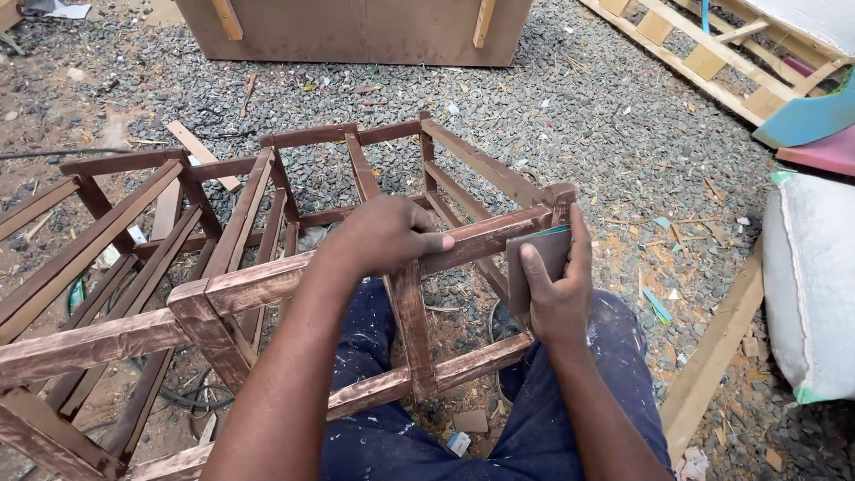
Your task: Sanding the joints and surfaces of a wooden furniture frame using a hand sanding block to prepare it for finishing.
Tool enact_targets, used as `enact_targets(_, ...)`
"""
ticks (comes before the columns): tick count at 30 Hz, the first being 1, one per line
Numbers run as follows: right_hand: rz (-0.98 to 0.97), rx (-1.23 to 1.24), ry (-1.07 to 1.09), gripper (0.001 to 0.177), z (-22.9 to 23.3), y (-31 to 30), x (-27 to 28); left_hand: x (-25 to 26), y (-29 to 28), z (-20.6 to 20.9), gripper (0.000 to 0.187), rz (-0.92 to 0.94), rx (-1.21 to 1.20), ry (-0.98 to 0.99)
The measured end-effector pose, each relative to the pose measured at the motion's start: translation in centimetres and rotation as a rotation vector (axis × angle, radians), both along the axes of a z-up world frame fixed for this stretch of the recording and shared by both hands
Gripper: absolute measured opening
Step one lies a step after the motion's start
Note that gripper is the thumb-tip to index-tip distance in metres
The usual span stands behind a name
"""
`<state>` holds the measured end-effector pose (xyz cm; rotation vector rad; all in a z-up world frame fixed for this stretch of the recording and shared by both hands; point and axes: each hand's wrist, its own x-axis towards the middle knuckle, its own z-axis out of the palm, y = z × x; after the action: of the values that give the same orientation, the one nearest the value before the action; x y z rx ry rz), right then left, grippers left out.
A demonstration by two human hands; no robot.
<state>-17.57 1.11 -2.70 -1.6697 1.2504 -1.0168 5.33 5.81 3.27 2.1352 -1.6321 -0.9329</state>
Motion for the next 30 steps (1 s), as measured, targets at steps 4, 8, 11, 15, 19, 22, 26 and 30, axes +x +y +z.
enact_targets(4, -0.092, -0.04, 0.045, 0.075, 0.4, -0.8, 0.0, 2.4, -0.8, -0.6, 0.03, -0.002, 0.119, 0.259)
enact_targets(8, -0.159, -0.184, 0.015, 0.053, -4.2, 0.6, 2.4, 1.9, -0.8, 0.6, 0.034, 0.033, 0.126, 0.469)
enact_targets(11, -0.105, -0.236, -0.025, 0.039, -6.6, 2.1, 4.7, 1.6, -0.9, 0.9, 0.044, 0.089, 0.107, 0.446)
enact_targets(15, -0.167, -0.289, -0.096, 0.034, -6.6, 0.0, 3.5, 2.1, -0.8, -1.0, 0.052, 0.095, 0.111, 0.39)
enact_targets(19, -0.217, -0.251, -0.122, 0.033, -5.7, 3.0, 5.5, 1.3, -0.3, 0.1, 0.048, 0.069, 0.117, 0.339)
enact_targets(22, -0.124, -0.175, -0.063, 0.035, -5.8, 3.9, 6.6, 1.7, -0.2, 0.4, 0.05, 0.069, 0.136, 0.348)
enact_targets(26, -0.194, -0.296, -0.083, 0.034, -5.7, 2.0, 4.8, 1.8, 0.0, -0.3, 0.051, 0.063, 0.103, 0.344)
enact_targets(30, -0.057, -0.147, -0.098, 0.036, -4.3, 5.0, 7.3, 1.5, 0.2, 0.4, 0.051, 0.071, 0.098, 0.326)
